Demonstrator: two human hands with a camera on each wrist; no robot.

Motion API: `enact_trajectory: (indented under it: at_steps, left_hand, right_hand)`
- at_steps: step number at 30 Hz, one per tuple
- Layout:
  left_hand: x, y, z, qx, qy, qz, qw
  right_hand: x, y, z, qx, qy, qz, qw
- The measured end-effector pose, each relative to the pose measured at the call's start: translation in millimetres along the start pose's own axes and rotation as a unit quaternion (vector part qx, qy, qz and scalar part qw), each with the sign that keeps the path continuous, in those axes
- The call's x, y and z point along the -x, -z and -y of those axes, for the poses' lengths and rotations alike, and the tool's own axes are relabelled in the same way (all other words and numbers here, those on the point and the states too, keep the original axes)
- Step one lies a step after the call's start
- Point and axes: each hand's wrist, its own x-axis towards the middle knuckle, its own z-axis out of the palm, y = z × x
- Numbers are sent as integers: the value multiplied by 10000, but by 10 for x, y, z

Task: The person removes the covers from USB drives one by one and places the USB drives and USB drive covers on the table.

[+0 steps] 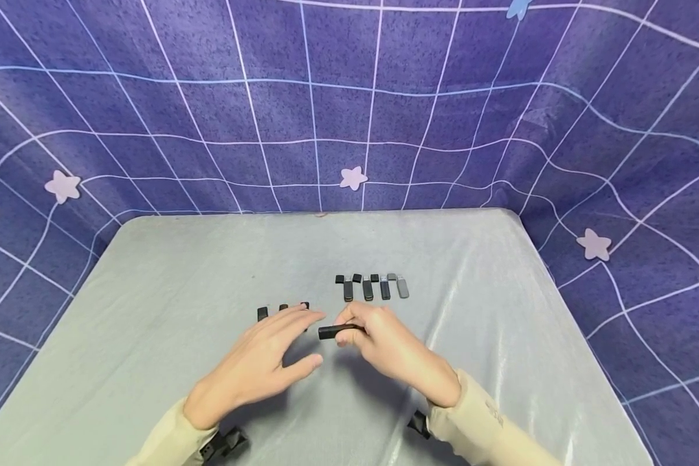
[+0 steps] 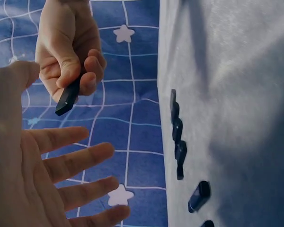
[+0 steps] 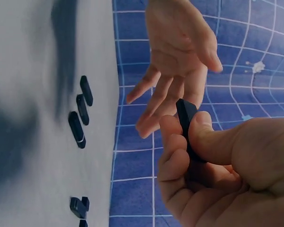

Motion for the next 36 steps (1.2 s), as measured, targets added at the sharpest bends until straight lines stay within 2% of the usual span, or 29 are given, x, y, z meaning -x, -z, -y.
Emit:
enact_trajectory:
  at_steps: [9,13,16,21,24,29,32,36]
  left_hand:
    - [-83,-23,-55,175,-695,-485,9962]
    - [-131,-22,-74,326,-861,-627,9938]
    - [-164,-8,-79,384,-952,-616,9928]
    - [-202,36,-63,424,-1027,-340,9932]
    - [-240,88,-49,327,-1085,-76,9935]
    - [-370,222,-46,368,-1198,564,9905]
    - [-437,280,-49,587,-1112,938,9876]
    - [-460,307,-50,736,-860,1157,9868]
  right_hand:
    - [9,24,104,-295,-37,-11,9996]
    - [-4,52,162,-379,-13,69,9993]
    - [-20,59,183,-383,65,135,9992]
    - [-48,65,171,-104,283,273,9992]
    - [-54,87,175,120,244,466,9985]
    - [-71,151,194,398,52,817,9959]
    - [-82,179,192,511,59,895,9947]
    - [-103,210,189,555,262,955,9935]
